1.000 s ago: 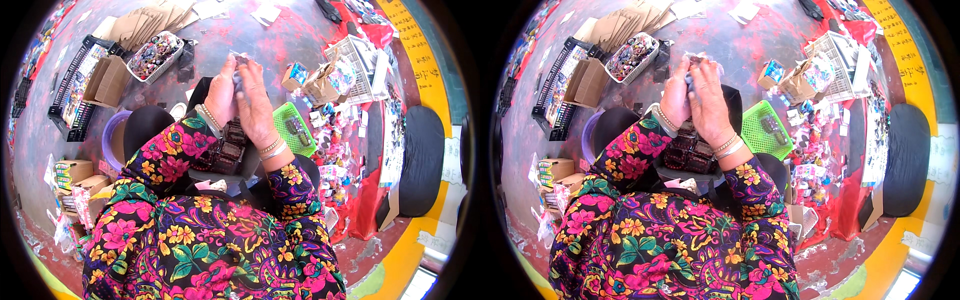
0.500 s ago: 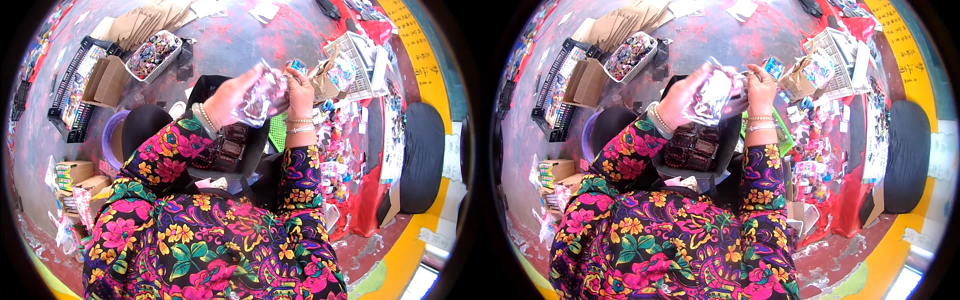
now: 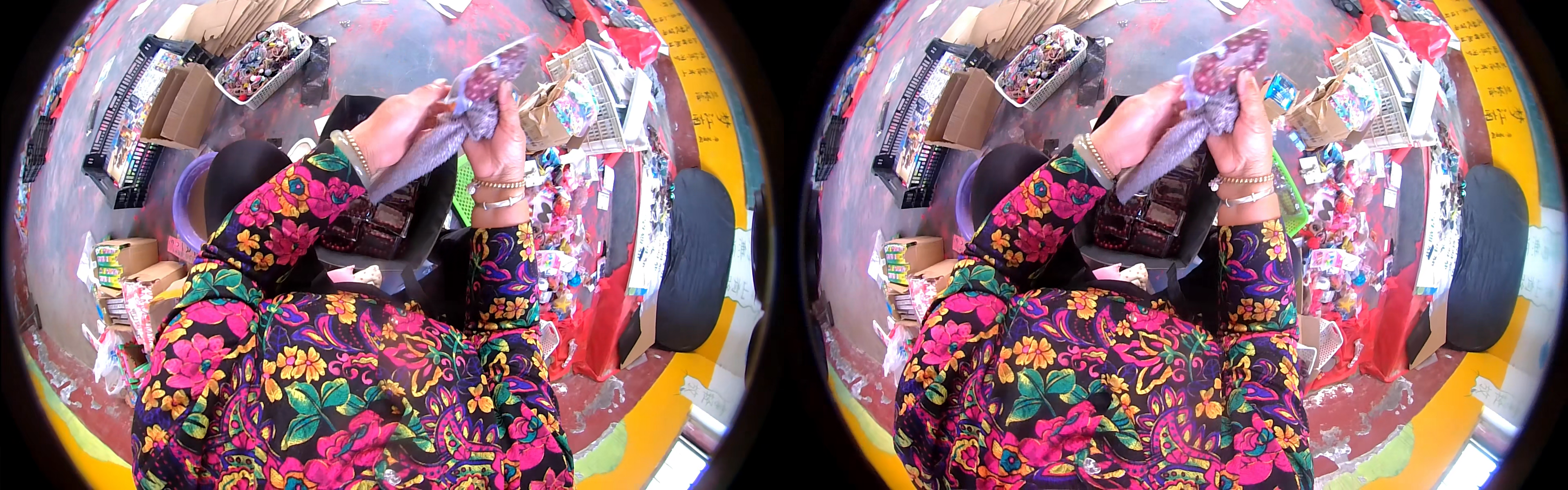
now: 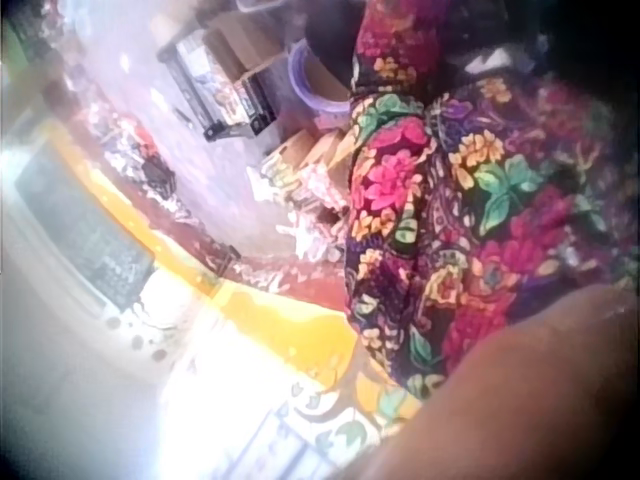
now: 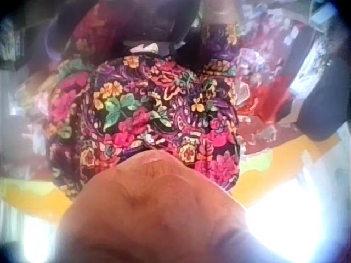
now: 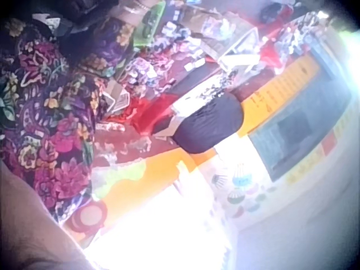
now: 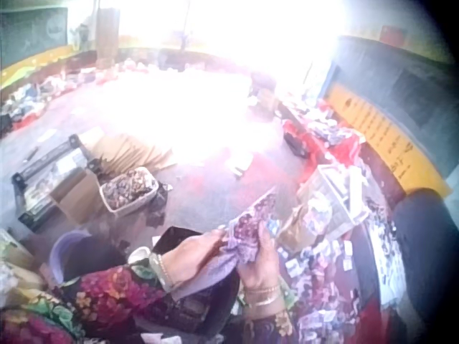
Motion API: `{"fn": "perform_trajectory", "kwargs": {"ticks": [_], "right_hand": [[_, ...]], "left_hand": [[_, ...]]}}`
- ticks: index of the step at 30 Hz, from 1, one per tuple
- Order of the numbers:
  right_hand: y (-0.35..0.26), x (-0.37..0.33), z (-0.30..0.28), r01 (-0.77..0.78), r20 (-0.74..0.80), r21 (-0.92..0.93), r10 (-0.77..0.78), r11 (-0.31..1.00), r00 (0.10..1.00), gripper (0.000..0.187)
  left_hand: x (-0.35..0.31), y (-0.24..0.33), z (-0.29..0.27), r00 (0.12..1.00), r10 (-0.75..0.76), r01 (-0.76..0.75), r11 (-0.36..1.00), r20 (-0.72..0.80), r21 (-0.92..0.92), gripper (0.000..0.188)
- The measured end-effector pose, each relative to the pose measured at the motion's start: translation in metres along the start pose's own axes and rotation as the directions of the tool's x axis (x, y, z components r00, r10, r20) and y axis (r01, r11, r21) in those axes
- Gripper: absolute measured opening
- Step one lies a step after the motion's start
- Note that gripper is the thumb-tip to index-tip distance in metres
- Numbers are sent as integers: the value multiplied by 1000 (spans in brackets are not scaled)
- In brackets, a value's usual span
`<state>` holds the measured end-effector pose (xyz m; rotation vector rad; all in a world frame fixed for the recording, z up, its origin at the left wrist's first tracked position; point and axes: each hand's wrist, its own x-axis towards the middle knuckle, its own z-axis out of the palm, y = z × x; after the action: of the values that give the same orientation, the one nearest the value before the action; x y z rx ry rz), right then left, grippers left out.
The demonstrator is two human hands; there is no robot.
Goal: The person sits on the floor and wipes small, dark beads inside clear plastic bags using a cloth. They handle the bags one by one, wiping the beads and placing them into a black container.
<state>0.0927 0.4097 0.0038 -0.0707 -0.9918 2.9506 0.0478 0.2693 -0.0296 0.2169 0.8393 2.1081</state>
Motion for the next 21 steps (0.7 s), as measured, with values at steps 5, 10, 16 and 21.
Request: {"fn": "perform_trajectory", "kwargs": {"ticks": [5,10,16,21], "right_hand": [[1,4,-5,211,-63,-172,-224,962,972,15],[-32,-2,-46,313,-385,-252,-391,916,836,17],[43,-25,-125,-277,-630,-281,42,919,775,11],[177,-86,-231,-555,-799,184,452,811,396,16]], "left_hand": [[-12,3,8,991,-94,121,922,-91,369,28],[-19,44,0,961,212,-141,927,-176,347,19],[-49,115,8,806,526,-479,849,-271,222,14],[-56,123,4,694,615,-547,788,-374,283,13]]}}
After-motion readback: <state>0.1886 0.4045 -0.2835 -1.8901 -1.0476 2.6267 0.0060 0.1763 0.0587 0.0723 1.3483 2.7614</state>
